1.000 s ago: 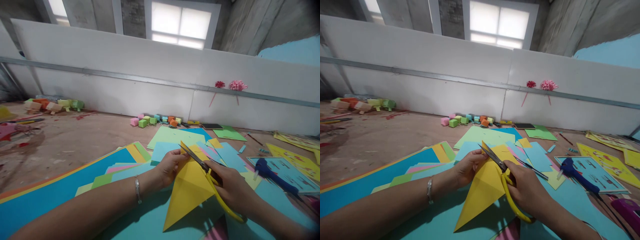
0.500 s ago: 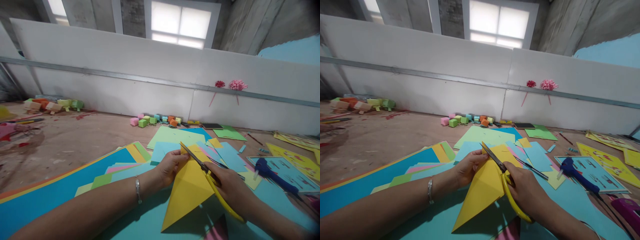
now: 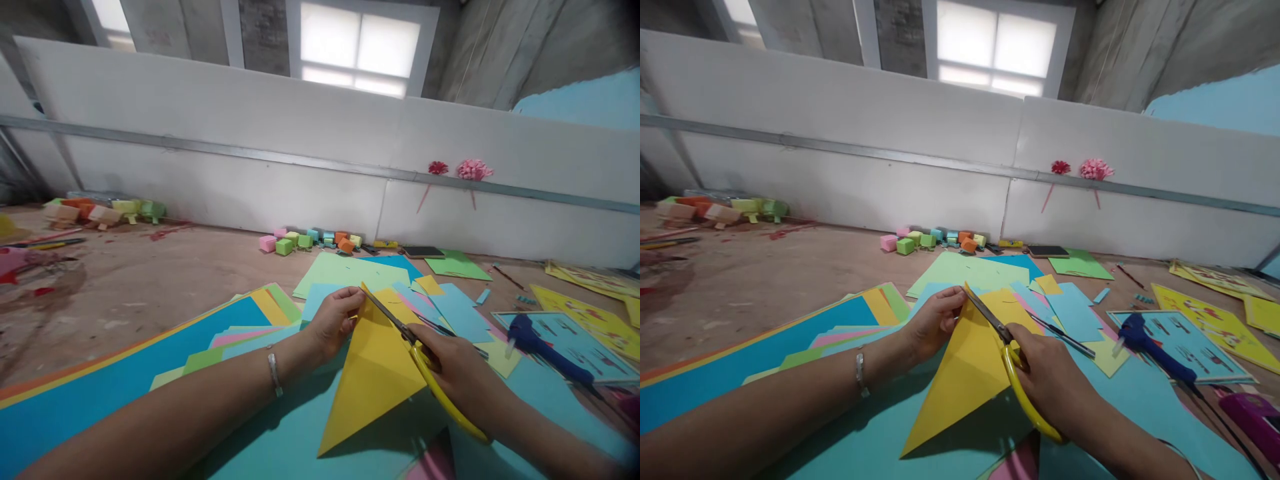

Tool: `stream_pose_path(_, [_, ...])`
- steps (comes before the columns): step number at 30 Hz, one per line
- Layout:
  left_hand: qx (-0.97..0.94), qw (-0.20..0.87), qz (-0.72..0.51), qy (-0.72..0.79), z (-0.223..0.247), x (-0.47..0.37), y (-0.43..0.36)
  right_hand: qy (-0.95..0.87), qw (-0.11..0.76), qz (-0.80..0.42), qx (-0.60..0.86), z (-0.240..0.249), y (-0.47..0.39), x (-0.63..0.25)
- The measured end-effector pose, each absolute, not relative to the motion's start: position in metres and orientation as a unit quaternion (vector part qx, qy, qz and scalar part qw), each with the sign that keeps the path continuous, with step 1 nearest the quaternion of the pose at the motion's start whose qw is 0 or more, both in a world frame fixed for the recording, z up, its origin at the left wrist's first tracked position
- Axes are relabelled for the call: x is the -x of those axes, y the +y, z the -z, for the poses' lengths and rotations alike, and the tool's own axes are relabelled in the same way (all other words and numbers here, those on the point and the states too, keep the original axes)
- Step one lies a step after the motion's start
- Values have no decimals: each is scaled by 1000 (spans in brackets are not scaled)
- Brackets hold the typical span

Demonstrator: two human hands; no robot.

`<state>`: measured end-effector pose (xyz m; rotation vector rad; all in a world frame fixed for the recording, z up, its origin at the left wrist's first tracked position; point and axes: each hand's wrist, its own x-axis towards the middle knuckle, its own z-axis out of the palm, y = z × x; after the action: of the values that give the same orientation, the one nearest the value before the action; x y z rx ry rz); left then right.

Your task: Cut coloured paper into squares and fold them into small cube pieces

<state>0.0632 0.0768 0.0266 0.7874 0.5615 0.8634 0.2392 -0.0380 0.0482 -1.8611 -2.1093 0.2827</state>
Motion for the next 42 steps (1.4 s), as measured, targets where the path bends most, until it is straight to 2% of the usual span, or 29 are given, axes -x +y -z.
stream_pose_path(9, [-374,785,-407,280,-25,-64,76,-734,148,-105,655,-44,-37,-240])
stream_pose_path(38, [-363,785,-405,298,-24,-66,71,-714,34,-115,690,-55,-38,-231])
stream_pose_path(42, [-364,783,-405,300,-26,-66,70,-715,41,-114,689,-55,-38,-232])
